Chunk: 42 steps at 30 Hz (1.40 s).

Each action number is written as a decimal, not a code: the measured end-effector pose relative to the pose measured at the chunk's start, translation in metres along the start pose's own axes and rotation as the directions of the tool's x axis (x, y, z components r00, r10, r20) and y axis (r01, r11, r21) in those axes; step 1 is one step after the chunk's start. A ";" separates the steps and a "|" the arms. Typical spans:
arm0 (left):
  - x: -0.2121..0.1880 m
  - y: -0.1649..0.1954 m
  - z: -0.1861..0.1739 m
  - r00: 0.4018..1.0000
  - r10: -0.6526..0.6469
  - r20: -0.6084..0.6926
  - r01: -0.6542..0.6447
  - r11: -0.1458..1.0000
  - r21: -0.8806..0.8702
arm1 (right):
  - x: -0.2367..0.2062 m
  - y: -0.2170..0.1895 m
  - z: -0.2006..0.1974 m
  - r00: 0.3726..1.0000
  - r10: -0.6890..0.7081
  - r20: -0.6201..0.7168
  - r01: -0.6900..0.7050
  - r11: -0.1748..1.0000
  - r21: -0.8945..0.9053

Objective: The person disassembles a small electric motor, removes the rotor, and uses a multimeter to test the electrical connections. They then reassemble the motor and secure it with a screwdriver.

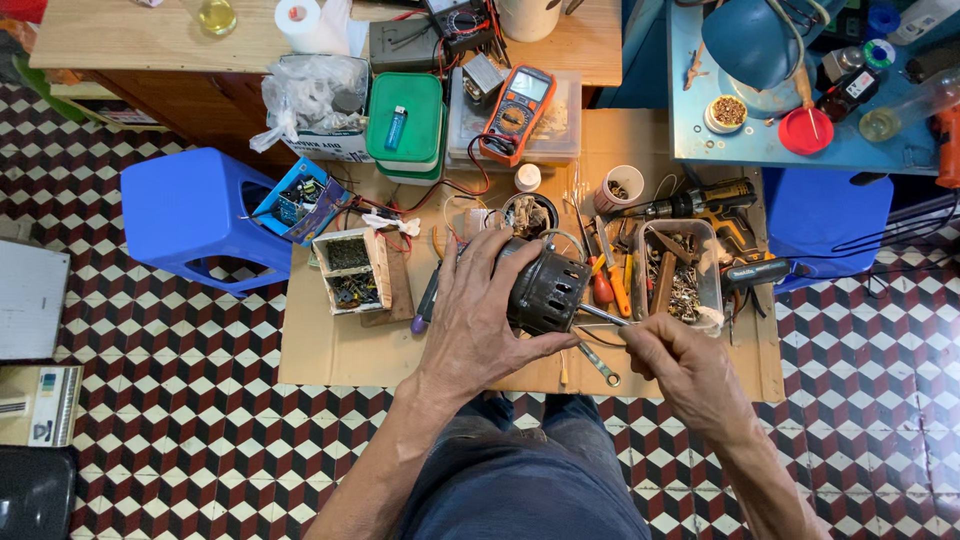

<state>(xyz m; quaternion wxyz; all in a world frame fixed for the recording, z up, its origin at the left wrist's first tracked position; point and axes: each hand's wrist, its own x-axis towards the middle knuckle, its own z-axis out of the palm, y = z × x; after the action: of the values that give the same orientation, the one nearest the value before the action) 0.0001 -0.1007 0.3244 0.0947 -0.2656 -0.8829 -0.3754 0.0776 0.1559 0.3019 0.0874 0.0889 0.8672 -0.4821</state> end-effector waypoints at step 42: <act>0.055 -0.046 0.003 0.958 0.153 0.244 -0.124 0.984 -0.131 | 0.086 0.165 -0.030 0.816 0.408 -0.411 -0.268 0.895 0.356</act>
<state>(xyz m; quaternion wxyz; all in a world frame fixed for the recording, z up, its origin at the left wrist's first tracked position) -0.0705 -0.1032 0.3141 -0.0081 -0.3776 -0.8440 -0.3808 0.0321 0.2732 0.1616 -0.0564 0.3698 0.7539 -0.5401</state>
